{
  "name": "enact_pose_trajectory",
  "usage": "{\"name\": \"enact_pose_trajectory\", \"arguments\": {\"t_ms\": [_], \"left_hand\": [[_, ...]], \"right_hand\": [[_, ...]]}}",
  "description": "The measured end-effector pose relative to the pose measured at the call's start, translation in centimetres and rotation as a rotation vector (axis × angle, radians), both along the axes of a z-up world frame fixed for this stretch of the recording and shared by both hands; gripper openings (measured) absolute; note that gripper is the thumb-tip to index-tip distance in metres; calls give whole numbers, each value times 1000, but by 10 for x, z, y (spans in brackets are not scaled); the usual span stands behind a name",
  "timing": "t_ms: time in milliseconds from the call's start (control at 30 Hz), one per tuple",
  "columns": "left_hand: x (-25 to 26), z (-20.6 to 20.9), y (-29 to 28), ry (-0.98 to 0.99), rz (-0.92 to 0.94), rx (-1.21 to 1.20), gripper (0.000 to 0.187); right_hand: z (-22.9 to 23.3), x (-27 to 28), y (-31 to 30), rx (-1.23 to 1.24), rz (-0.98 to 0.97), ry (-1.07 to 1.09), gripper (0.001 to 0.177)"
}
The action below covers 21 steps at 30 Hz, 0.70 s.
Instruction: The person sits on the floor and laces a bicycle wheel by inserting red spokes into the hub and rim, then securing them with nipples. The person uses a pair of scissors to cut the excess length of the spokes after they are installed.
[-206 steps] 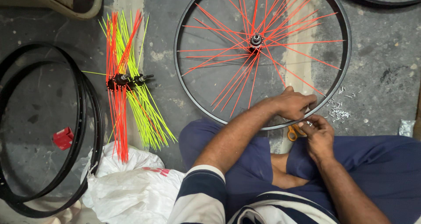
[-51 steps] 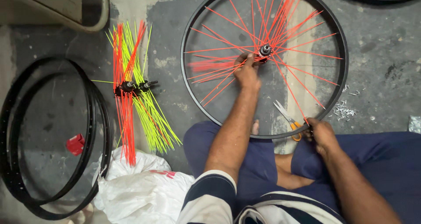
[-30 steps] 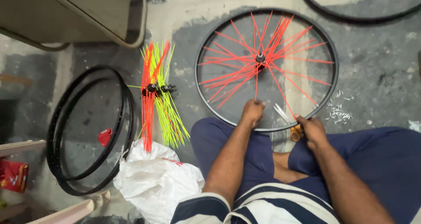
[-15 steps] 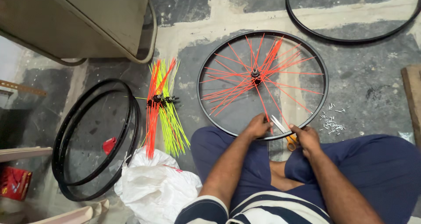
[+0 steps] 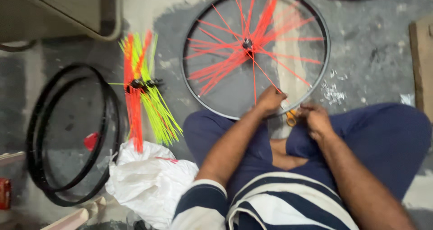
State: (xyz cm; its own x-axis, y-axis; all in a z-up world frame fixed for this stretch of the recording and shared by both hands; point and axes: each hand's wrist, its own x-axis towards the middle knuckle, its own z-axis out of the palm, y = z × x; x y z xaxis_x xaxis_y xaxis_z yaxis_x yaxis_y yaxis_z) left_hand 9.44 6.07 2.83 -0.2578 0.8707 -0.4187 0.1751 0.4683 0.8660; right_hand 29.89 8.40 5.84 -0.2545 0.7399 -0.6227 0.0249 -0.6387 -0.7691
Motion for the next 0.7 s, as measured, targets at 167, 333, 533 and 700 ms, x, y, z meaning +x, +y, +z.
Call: {"name": "enact_pose_trajectory", "arguments": {"t_ms": [167, 333, 533, 700], "left_hand": [[5, -8, -18, -427, -1, -69, 28], [31, -5, 9, -361, 83, 66, 27], [33, -16, 25, -685, 121, -73, 27], [37, -12, 23, -549, 56, -55, 29]], "right_hand": [[34, 12, -1, -8, -97, 101, 18], [70, 6, 3, 29, -123, -12, 11], [53, 15, 9, 81, -163, -60, 17], [62, 9, 6, 96, -139, -135, 13]]}}
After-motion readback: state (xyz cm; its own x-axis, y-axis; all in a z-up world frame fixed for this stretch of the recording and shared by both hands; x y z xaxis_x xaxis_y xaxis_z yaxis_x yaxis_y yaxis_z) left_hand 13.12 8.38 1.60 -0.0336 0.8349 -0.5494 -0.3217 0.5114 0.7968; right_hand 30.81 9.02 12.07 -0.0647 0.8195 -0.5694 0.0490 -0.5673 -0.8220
